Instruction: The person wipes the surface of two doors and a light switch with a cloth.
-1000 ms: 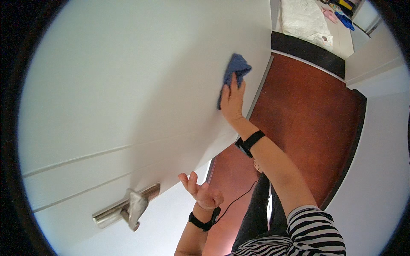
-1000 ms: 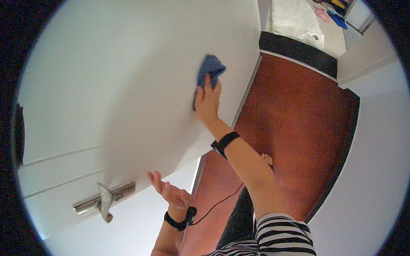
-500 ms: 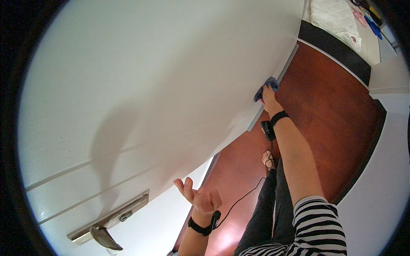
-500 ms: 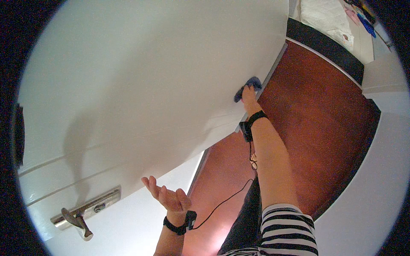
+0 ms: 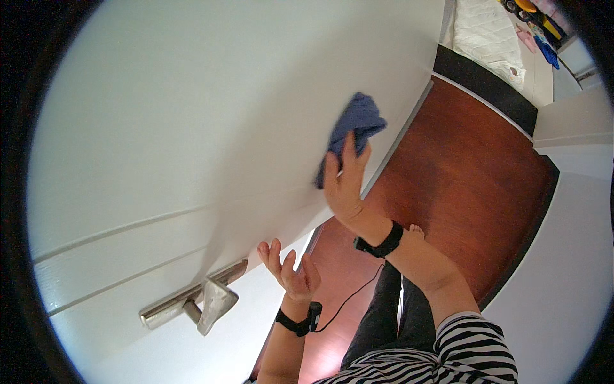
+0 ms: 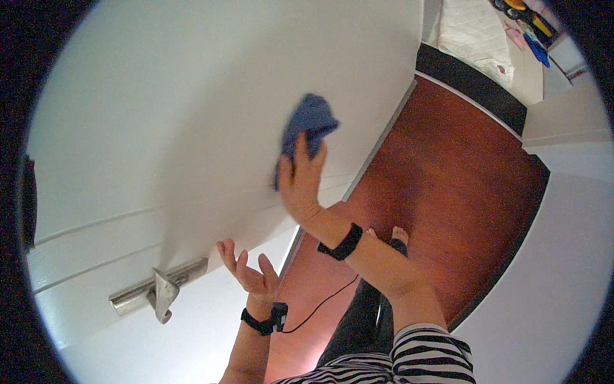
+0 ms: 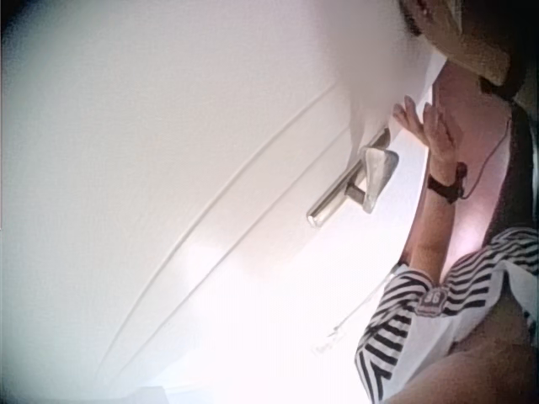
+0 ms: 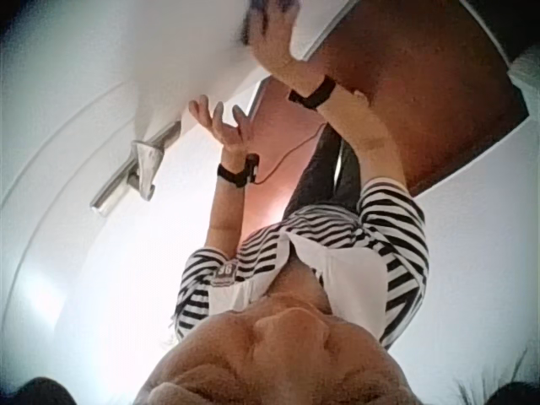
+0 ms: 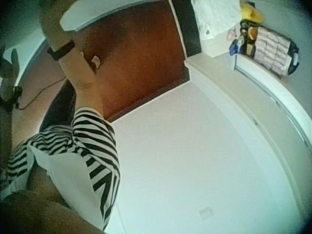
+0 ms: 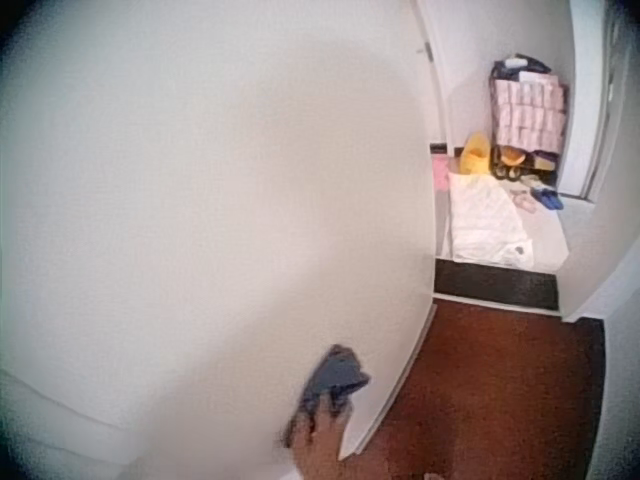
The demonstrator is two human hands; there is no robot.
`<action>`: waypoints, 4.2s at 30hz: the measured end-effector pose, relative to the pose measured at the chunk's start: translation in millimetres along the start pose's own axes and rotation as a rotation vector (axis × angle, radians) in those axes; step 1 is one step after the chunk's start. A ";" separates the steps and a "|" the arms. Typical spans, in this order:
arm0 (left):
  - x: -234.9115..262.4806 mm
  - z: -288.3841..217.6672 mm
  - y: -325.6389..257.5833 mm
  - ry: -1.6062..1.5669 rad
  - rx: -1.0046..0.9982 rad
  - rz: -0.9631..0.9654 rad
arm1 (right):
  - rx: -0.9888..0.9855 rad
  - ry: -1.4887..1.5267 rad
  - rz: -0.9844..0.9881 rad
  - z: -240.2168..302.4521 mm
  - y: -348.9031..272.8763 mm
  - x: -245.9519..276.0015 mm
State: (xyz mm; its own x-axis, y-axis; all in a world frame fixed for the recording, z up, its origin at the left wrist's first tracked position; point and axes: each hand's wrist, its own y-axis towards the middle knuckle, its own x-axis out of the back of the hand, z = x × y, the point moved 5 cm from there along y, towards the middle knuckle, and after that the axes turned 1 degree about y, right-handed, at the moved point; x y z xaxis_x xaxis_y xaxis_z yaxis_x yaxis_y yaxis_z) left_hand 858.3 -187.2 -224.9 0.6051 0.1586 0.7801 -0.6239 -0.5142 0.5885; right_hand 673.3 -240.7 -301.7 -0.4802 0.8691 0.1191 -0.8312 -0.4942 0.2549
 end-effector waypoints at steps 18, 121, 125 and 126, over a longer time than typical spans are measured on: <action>5.4 18.3 -42.6 0.122 0.095 -0.090 | 0.147 -0.028 0.040 -60.0 -30.7 -23.9; 33.1 -1.0 -8.1 -0.217 -0.050 -0.170 | -1.905 1.346 -0.260 -182.4 -203.9 -52.8; 42.8 -12.5 3.6 -0.321 -0.003 -0.190 | -1.839 1.804 -0.211 -125.0 -179.5 -48.2; 50.1 -10.8 1.2 -0.318 0.000 -0.221 | -1.829 1.788 -0.180 -110.2 -177.3 -45.6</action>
State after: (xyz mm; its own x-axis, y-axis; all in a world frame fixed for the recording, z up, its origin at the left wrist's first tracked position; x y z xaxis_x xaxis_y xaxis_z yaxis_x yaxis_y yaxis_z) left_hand 882.5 -170.7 -182.8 0.8480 -0.0035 0.5299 -0.4612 -0.4972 0.7349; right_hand 811.7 -195.3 -458.1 0.6639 0.5485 -0.5084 0.2397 -0.8000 -0.5501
